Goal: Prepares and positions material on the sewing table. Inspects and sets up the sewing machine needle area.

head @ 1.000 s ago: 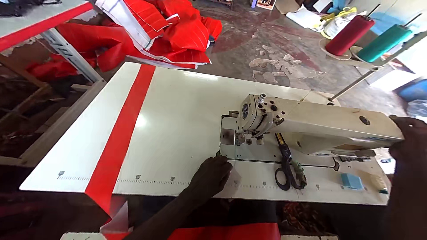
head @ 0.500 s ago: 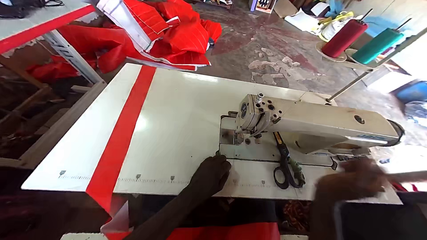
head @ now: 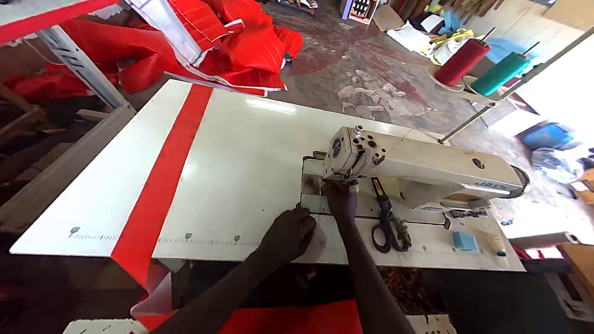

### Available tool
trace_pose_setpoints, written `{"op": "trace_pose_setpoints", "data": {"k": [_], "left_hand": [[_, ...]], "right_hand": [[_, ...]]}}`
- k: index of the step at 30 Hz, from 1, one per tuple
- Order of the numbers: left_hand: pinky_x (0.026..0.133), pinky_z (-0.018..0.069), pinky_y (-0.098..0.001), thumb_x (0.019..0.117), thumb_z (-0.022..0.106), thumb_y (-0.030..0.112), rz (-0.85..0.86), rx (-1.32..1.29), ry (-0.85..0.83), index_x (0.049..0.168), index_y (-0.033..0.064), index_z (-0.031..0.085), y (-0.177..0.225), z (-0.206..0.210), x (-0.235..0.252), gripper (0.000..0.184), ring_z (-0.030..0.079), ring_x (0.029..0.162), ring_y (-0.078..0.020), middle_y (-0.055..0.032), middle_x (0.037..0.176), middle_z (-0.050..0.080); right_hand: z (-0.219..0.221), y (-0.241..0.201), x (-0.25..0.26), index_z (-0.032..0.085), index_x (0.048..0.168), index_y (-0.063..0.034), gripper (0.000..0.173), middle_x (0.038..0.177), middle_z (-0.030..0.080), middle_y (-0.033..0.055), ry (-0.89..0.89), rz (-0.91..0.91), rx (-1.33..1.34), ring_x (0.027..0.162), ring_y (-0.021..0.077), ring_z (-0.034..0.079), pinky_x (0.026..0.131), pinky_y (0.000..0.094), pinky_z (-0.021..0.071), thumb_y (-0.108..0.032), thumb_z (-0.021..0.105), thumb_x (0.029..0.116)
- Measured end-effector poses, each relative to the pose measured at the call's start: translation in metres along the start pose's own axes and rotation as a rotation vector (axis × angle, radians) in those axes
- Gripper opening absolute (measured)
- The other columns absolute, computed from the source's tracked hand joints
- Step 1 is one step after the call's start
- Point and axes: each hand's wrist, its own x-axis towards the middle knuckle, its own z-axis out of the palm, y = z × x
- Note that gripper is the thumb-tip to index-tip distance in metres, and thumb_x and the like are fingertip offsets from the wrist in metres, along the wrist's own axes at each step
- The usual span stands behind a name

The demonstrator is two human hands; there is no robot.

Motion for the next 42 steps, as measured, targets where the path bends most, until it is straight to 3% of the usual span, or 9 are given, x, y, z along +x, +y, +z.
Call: {"op": "trace_pose_setpoints", "data": {"k": [3, 9, 13, 23, 26, 29, 32, 37, 42], "left_hand": [[0.088, 0.0568, -0.0425, 0.1055, 0.048, 0.028, 0.017, 0.003, 0.036, 0.105, 0.0125, 0.073, -0.002, 0.004, 0.000, 0.029, 0.068, 0.102, -0.0234, -0.0071, 0.106, 0.070], [0.091, 0.0553, -0.0436, 0.1059, 0.045, 0.028, -0.008, 0.002, 0.005, 0.106, 0.0110, 0.072, -0.002, 0.001, 0.001, 0.031, 0.067, 0.107, -0.0243, -0.0081, 0.109, 0.070], [0.090, 0.0559, -0.0424, 0.1056, 0.047, 0.028, -0.010, 0.013, 0.015, 0.106, 0.0120, 0.072, -0.001, 0.001, 0.001, 0.030, 0.067, 0.106, -0.0231, -0.0071, 0.110, 0.070], [0.092, 0.0553, -0.0427, 0.1055, 0.046, 0.027, -0.027, -0.004, -0.006, 0.107, 0.0116, 0.072, 0.000, 0.000, 0.001, 0.030, 0.067, 0.107, -0.0237, -0.0078, 0.108, 0.070], [0.090, 0.0557, -0.0421, 0.1055, 0.046, 0.027, -0.017, 0.004, 0.018, 0.105, 0.0116, 0.072, 0.000, 0.000, 0.001, 0.030, 0.068, 0.105, -0.0230, -0.0072, 0.106, 0.070], [0.087, 0.0572, -0.0423, 0.1048, 0.048, 0.027, 0.008, 0.005, 0.065, 0.102, 0.0112, 0.073, -0.001, 0.004, 0.000, 0.029, 0.069, 0.102, -0.0231, -0.0071, 0.104, 0.070], [0.089, 0.0572, -0.0432, 0.1047, 0.048, 0.026, -0.001, 0.007, 0.047, 0.102, 0.0107, 0.072, -0.001, 0.003, 0.001, 0.029, 0.068, 0.104, -0.0235, -0.0073, 0.106, 0.070], [0.089, 0.0567, -0.0435, 0.1045, 0.047, 0.026, -0.015, 0.004, 0.022, 0.104, 0.0098, 0.072, 0.000, 0.002, 0.001, 0.030, 0.068, 0.104, -0.0246, -0.0085, 0.107, 0.070], [0.090, 0.0561, -0.0427, 0.1047, 0.045, 0.028, -0.024, 0.028, 0.000, 0.102, 0.0110, 0.071, 0.000, 0.003, 0.001, 0.031, 0.067, 0.104, -0.0238, -0.0077, 0.106, 0.069]], "right_hand": [[-0.001, -0.002, 0.003, 0.079, 0.093, -0.0118, 0.014, 0.088, 0.074, 0.0077, -0.020, 0.039, 0.056, 0.085, 0.0264, 0.070, 0.079, 0.0569, 0.0541, -0.025, 0.076, 0.0913], [-0.013, 0.002, 0.015, 0.077, 0.099, -0.0102, 0.024, 0.094, 0.074, 0.0104, -0.211, -0.001, -0.010, 0.093, 0.0277, 0.069, 0.086, 0.0578, 0.0528, -0.033, 0.071, 0.0965], [-0.011, 0.006, 0.016, 0.077, 0.093, -0.0117, 0.022, 0.089, 0.073, 0.0081, -0.182, -0.004, 0.015, 0.088, 0.0260, 0.069, 0.081, 0.0569, 0.0535, -0.033, 0.072, 0.0945], [-0.010, 0.015, 0.028, 0.076, 0.096, -0.0096, 0.022, 0.090, 0.074, 0.0096, -0.232, -0.027, 0.036, 0.088, 0.0265, 0.070, 0.083, 0.0581, 0.0551, -0.031, 0.075, 0.0912], [-0.015, 0.012, 0.021, 0.075, 0.100, -0.0072, 0.020, 0.094, 0.074, 0.0095, -0.223, 0.002, 0.137, 0.090, 0.0238, 0.070, 0.085, 0.0535, 0.0552, -0.026, 0.074, 0.0930], [-0.022, 0.015, 0.007, 0.070, 0.093, -0.0052, 0.015, 0.077, 0.064, 0.0067, -0.222, -0.052, 0.263, 0.067, 0.0181, 0.059, 0.063, 0.0417, 0.0494, -0.020, 0.068, 0.0972], [-0.029, 0.021, -0.001, 0.072, 0.099, -0.0048, 0.014, 0.085, 0.068, 0.0057, -0.241, -0.115, 0.377, 0.072, 0.0153, 0.061, 0.065, 0.0364, 0.0516, -0.014, 0.062, 0.0985], [-0.048, 0.015, -0.016, 0.066, 0.097, -0.0005, 0.011, 0.084, 0.071, 0.0101, -0.306, 0.064, 0.692, 0.069, 0.0175, 0.065, 0.064, 0.0323, 0.0547, -0.009, 0.058, 0.0977], [-0.066, 0.015, -0.042, 0.059, 0.084, -0.0106, 0.022, 0.071, 0.061, 0.0011, -0.545, 0.388, 1.023, 0.055, 0.0076, 0.053, 0.052, 0.0238, 0.0453, -0.017, 0.046, 0.1003]]}}
